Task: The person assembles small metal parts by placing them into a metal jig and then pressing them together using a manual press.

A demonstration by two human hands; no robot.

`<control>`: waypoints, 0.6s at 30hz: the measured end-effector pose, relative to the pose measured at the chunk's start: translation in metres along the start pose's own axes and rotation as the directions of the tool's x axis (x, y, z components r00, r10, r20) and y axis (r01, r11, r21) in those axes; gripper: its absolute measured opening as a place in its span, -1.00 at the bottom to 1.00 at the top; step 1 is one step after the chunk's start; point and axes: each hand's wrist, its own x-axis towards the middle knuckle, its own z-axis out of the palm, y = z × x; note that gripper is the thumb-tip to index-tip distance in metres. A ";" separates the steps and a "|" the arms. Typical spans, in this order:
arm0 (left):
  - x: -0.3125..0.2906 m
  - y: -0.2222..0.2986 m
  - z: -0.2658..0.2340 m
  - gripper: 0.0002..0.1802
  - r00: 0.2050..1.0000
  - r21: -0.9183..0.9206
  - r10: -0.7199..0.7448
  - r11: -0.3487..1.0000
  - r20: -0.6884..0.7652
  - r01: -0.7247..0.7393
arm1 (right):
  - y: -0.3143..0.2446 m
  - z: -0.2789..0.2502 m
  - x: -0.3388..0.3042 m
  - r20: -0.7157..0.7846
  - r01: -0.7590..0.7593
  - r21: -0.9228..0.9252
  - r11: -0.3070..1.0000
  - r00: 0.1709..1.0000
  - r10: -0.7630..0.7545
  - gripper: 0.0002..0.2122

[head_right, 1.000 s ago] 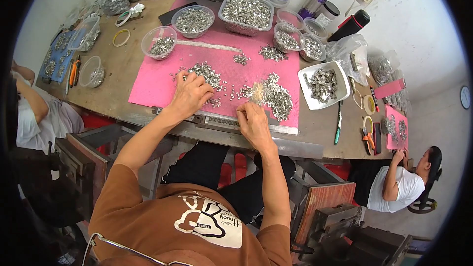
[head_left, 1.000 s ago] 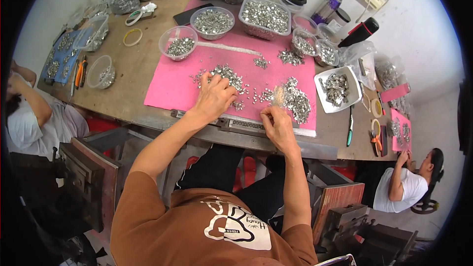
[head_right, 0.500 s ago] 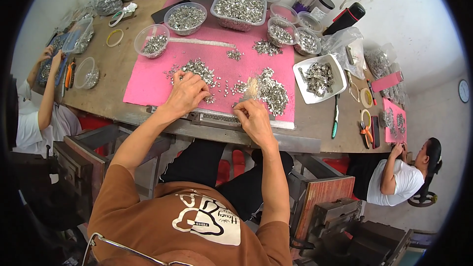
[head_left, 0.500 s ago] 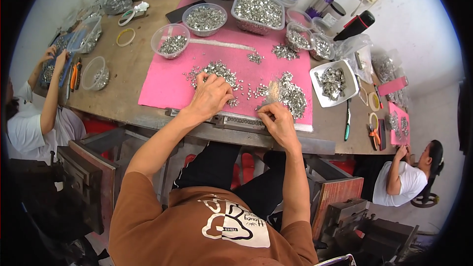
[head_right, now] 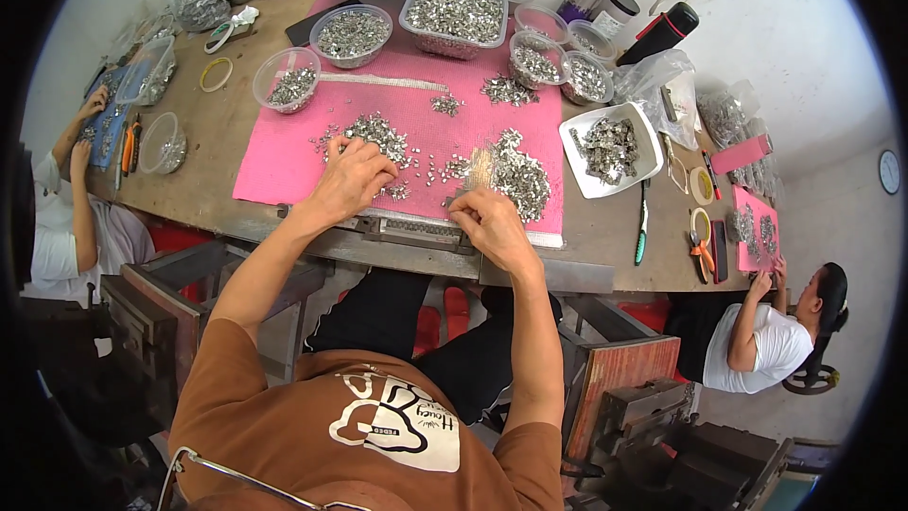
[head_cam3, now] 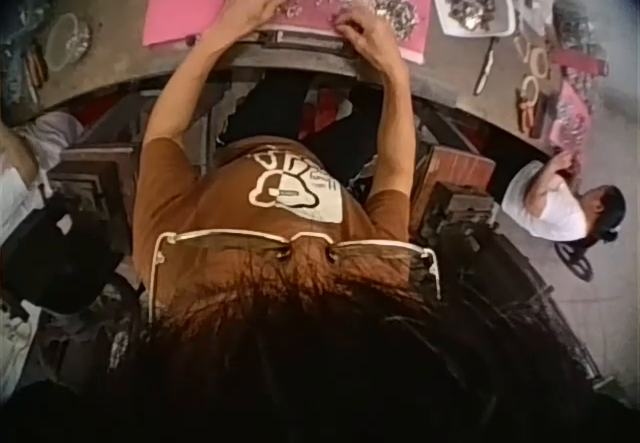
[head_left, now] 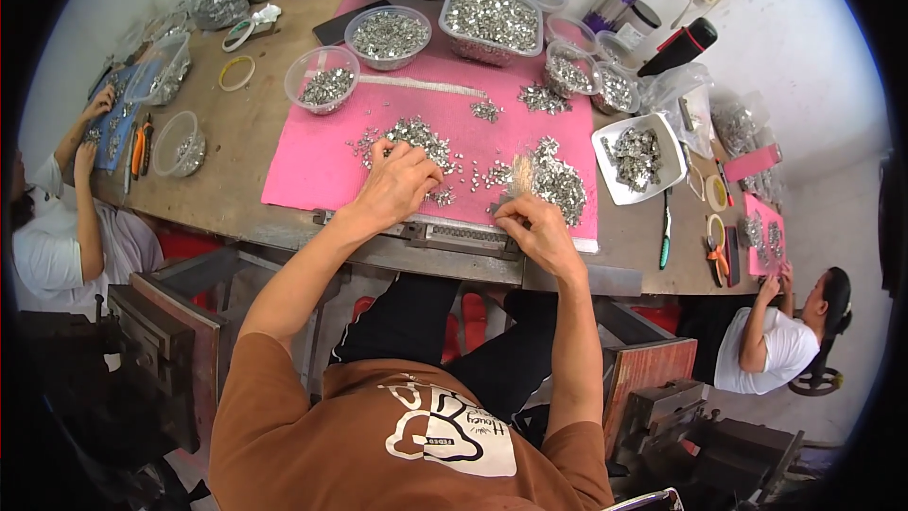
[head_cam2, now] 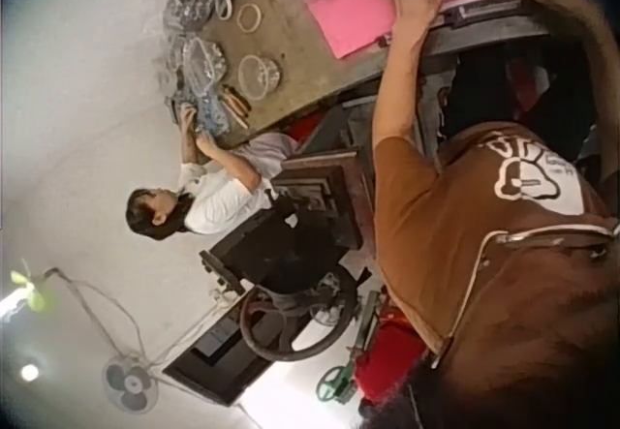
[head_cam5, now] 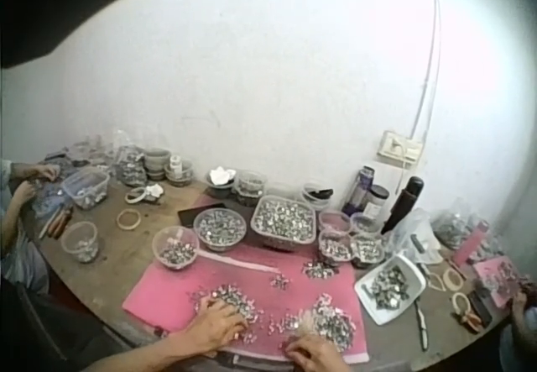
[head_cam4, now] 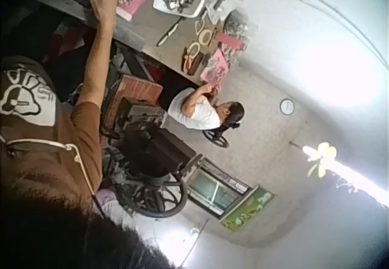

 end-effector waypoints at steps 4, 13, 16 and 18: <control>0.003 -0.001 -0.002 -0.93 0.997 -0.048 -0.032 0.998 0.072 0.036 | 0.003 0.001 -0.003 0.058 0.025 -0.009 1.000 0.998 -0.024 -0.95; 0.006 0.002 -0.004 -0.94 0.992 -0.034 -0.078 0.996 0.096 0.082 | 0.004 0.007 0.002 0.040 0.099 -0.073 0.992 0.995 -0.096 -0.94; 0.006 0.007 -0.003 -0.96 0.999 0.082 -0.025 0.996 0.027 0.022 | 0.004 0.005 0.003 0.053 0.121 -0.062 0.991 0.992 -0.118 -0.94; 0.006 0.008 -0.001 -0.96 1.000 0.124 0.007 0.992 0.013 -0.009 | 0.005 0.004 0.003 0.055 0.145 -0.044 0.989 0.988 -0.142 -0.93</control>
